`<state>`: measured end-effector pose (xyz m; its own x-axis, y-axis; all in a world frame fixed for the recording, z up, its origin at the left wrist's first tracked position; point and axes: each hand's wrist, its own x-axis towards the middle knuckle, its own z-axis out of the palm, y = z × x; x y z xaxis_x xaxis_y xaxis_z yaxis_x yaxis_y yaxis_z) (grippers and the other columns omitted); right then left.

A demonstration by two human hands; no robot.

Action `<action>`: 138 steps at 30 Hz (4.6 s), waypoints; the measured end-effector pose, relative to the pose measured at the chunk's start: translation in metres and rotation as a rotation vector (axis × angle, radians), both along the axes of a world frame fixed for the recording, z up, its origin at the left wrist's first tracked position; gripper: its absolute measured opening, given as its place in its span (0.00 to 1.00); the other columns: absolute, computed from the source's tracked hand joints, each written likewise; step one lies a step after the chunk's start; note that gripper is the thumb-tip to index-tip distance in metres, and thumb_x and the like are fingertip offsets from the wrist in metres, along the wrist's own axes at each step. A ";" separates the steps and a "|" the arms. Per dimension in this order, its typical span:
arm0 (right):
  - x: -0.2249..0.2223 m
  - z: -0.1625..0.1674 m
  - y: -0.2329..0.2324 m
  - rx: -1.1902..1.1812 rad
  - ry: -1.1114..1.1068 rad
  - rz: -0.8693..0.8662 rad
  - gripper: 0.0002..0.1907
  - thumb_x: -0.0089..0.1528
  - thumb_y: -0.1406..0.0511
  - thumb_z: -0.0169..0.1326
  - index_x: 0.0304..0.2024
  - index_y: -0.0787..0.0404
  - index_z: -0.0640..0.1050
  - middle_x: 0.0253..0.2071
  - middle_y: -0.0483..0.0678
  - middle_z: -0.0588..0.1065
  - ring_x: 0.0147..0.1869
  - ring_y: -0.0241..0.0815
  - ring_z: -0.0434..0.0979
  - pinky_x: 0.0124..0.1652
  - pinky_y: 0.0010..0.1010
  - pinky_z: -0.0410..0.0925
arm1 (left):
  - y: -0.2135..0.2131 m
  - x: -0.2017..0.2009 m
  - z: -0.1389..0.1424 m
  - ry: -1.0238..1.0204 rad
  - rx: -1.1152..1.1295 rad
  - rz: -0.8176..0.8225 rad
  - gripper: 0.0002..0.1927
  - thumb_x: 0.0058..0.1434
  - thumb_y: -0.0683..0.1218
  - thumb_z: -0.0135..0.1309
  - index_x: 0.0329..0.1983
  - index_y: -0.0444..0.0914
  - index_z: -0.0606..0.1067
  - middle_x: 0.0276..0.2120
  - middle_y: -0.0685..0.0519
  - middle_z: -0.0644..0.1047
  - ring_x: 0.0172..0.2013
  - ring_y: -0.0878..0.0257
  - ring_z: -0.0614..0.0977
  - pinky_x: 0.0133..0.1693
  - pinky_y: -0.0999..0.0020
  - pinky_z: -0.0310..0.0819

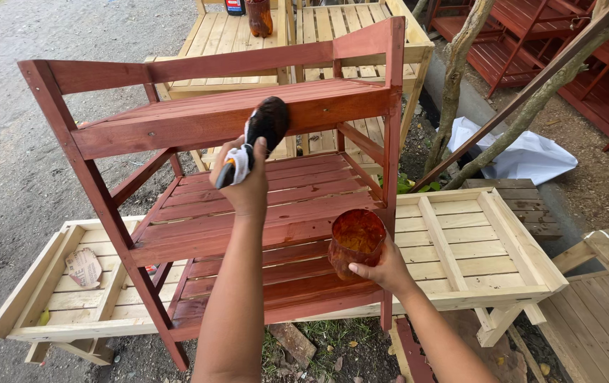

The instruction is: The person applies reddish-brown wood stain to a slatted wooden shelf unit outdoors, holding a cut plastic bottle of stain in one hand and a brush in the other. They brush stain across the shelf boards, rails and edges, dipping the brush into the bottle between passes and working over different surfaces of the unit.

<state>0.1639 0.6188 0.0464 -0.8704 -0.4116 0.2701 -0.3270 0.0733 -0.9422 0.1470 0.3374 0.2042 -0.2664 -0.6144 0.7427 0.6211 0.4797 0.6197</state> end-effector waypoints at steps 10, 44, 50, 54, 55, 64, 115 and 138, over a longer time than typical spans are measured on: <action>-0.005 -0.001 0.010 -0.124 -0.034 0.061 0.51 0.48 0.54 0.71 0.68 0.62 0.61 0.63 0.53 0.70 0.69 0.49 0.70 0.67 0.44 0.64 | -0.109 0.069 -0.011 0.100 -0.162 0.431 0.11 0.67 0.36 0.67 0.46 0.30 0.76 0.40 0.46 0.77 0.41 0.59 0.80 0.44 0.65 0.78; 0.012 0.035 0.068 -0.287 0.102 -0.107 0.46 0.53 0.62 0.68 0.68 0.61 0.59 0.64 0.52 0.68 0.68 0.47 0.71 0.65 0.40 0.68 | -0.026 0.012 -0.018 0.059 0.075 0.093 0.14 0.60 0.39 0.69 0.44 0.30 0.78 0.39 0.52 0.79 0.41 0.65 0.80 0.46 0.68 0.77; 0.014 0.038 0.023 -0.277 0.107 -0.043 0.46 0.52 0.63 0.68 0.68 0.62 0.60 0.64 0.52 0.68 0.68 0.46 0.71 0.65 0.40 0.68 | -0.120 0.043 -0.024 0.124 0.165 0.164 0.14 0.58 0.39 0.70 0.42 0.32 0.77 0.37 0.53 0.78 0.40 0.66 0.79 0.44 0.69 0.77; 0.019 0.037 0.000 -0.285 0.104 0.007 0.45 0.53 0.63 0.68 0.68 0.62 0.60 0.64 0.53 0.68 0.68 0.47 0.71 0.66 0.40 0.67 | -0.176 0.067 -0.026 0.088 0.137 0.319 0.13 0.59 0.39 0.71 0.41 0.31 0.78 0.36 0.52 0.77 0.39 0.65 0.78 0.44 0.69 0.76; 0.020 0.037 -0.006 -0.287 0.098 0.007 0.46 0.53 0.63 0.68 0.68 0.62 0.59 0.64 0.52 0.68 0.68 0.47 0.71 0.66 0.40 0.67 | -0.188 0.071 -0.026 0.082 0.142 0.322 0.13 0.59 0.39 0.70 0.41 0.32 0.77 0.36 0.53 0.77 0.39 0.65 0.79 0.44 0.69 0.77; 0.034 0.035 -0.055 -0.228 0.093 0.046 0.45 0.52 0.62 0.68 0.67 0.59 0.60 0.62 0.51 0.67 0.67 0.47 0.70 0.65 0.41 0.67 | -0.227 0.109 -0.010 0.043 -0.065 0.632 0.11 0.62 0.38 0.67 0.42 0.31 0.76 0.37 0.48 0.79 0.38 0.57 0.81 0.42 0.64 0.76; 0.008 0.026 0.036 -0.265 0.081 -0.152 0.45 0.52 0.66 0.67 0.68 0.62 0.60 0.63 0.54 0.69 0.66 0.48 0.73 0.62 0.40 0.70 | 0.140 -0.063 0.003 -0.069 -0.592 0.256 0.12 0.60 0.42 0.56 0.46 0.34 0.75 0.38 0.45 0.74 0.37 0.48 0.78 0.39 0.55 0.74; 0.010 0.023 0.007 -0.290 0.111 -0.116 0.45 0.53 0.65 0.67 0.69 0.61 0.59 0.64 0.53 0.67 0.68 0.47 0.71 0.64 0.40 0.68 | -0.008 0.016 -0.004 0.040 -0.170 0.201 0.10 0.62 0.39 0.65 0.43 0.33 0.77 0.38 0.46 0.80 0.37 0.59 0.84 0.40 0.66 0.80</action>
<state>0.1736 0.6253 0.0691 -0.8655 -0.2042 0.4575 -0.4342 -0.1497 -0.8883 0.1630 0.3289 0.2000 -0.1196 -0.5174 0.8473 0.5252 0.6913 0.4962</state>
